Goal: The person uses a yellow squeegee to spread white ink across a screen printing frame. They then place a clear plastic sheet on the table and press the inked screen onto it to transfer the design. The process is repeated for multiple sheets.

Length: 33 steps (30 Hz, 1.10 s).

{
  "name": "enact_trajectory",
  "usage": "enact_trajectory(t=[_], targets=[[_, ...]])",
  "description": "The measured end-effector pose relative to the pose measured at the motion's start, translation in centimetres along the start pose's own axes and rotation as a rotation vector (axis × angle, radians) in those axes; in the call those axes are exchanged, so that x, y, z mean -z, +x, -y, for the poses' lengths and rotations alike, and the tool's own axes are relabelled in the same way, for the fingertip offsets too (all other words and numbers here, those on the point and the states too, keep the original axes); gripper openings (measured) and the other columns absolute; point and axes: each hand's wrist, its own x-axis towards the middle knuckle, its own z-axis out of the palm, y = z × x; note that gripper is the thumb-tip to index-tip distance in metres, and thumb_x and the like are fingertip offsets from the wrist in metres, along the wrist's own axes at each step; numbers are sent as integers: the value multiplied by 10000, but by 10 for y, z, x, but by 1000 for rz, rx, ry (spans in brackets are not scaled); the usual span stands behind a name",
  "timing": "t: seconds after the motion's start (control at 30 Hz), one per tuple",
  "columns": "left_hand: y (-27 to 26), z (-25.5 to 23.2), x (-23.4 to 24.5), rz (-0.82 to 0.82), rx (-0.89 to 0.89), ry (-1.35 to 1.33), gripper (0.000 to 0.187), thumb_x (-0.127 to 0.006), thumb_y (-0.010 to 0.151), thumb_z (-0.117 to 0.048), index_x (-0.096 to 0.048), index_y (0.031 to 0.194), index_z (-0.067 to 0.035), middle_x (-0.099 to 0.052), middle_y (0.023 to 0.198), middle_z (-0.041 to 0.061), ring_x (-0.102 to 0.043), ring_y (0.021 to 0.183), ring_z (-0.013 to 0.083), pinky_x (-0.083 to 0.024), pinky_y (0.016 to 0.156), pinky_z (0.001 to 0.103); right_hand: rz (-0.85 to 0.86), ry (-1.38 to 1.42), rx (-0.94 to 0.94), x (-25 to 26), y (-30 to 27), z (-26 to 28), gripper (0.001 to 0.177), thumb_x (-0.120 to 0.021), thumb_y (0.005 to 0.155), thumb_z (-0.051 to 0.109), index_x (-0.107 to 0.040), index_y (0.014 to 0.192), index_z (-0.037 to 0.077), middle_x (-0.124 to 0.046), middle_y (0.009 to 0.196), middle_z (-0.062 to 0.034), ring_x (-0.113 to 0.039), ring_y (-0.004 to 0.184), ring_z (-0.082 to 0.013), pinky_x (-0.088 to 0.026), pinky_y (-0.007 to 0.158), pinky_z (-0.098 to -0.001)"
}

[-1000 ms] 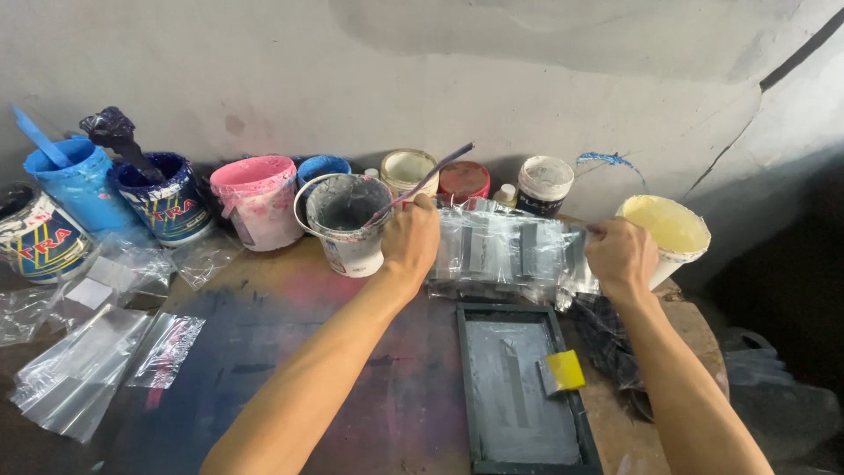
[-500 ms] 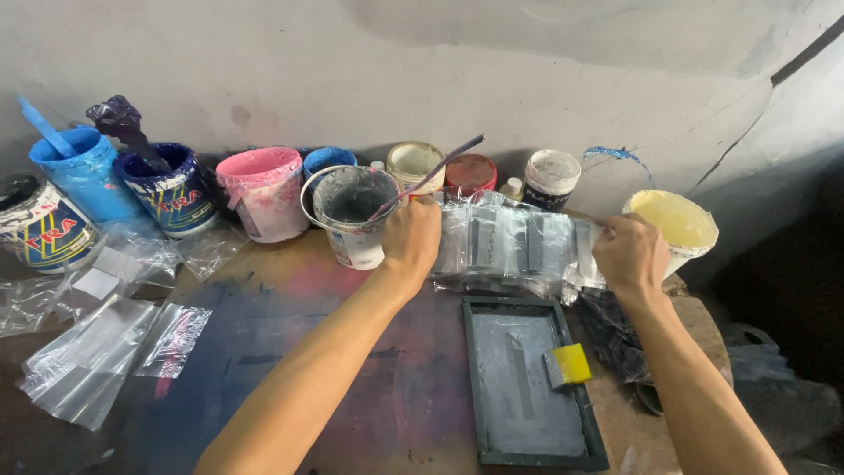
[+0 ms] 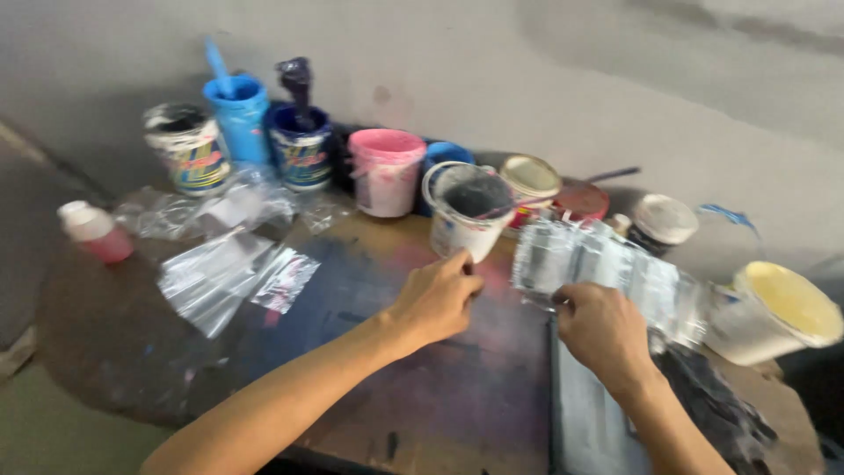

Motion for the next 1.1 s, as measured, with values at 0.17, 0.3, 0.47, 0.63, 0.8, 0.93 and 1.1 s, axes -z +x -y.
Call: enact_trajectory(t=[0.17,0.3,0.47,0.63,0.8,0.93,1.1], targets=[[-50,34,44,-62,136,8,73,-639,807,-96,-675,745,-108,-573,944,54,-705,817,334,-606,657,446,122,35,209,-10,-12,151,282,-593,854,360,-807,1035,399,-805,988,34,-771,961,-315,-636,855,-480],[-103,66,73,-136,326,123,34,-619,797,-61,-650,812,-59,-552,872,77,-672,821,347,-574,619,444,160,139,325,-34,-20,247,281,-658,833,347,-804,1070,379,-809,1000,-1,-761,992,-323,-630,864,-489],[-159,105,123,-217,593,319,163,-676,789,-58,-599,932,-47,-579,936,136,-639,925,375,-552,719,465,130,251,400,-60,-28,324,319,-694,856,366,-784,1158,314,-802,1044,-26,-768,983,-318,-638,840,-486],[-186,141,120,-155,720,365,242,-671,885,-116,-587,1097,-35,-572,1007,152,-587,994,373,-515,770,481,111,276,388,-42,-46,362,424,-723,851,371,-752,1228,180,-779,1109,-123,-748,1023,-378,-619,890,-497],[-180,135,119,-72,708,238,301,-616,928,-128,-657,1209,-31,-552,1052,164,-552,1014,370,-479,802,496,14,342,372,-78,-27,353,192,-792,841,320,-825,988,199,-778,905,-70,-771,889,-334,-637,783,-438],[-168,120,125,-74,684,244,243,-658,926,-161,-704,1132,-42,-569,1059,160,-551,1028,348,-474,806,471,18,535,349,-93,-10,335,207,-785,855,245,-810,1012,112,-777,824,-122,-772,843,-336,-629,712,-417],[-155,100,114,99,438,132,382,-709,916,-246,-674,1185,23,-596,1288,273,-494,1312,440,-383,1044,571,225,1002,122,-71,-11,290,415,-722,709,22,-711,1121,76,-761,904,-150,-712,774,-190,-588,634,-333]])
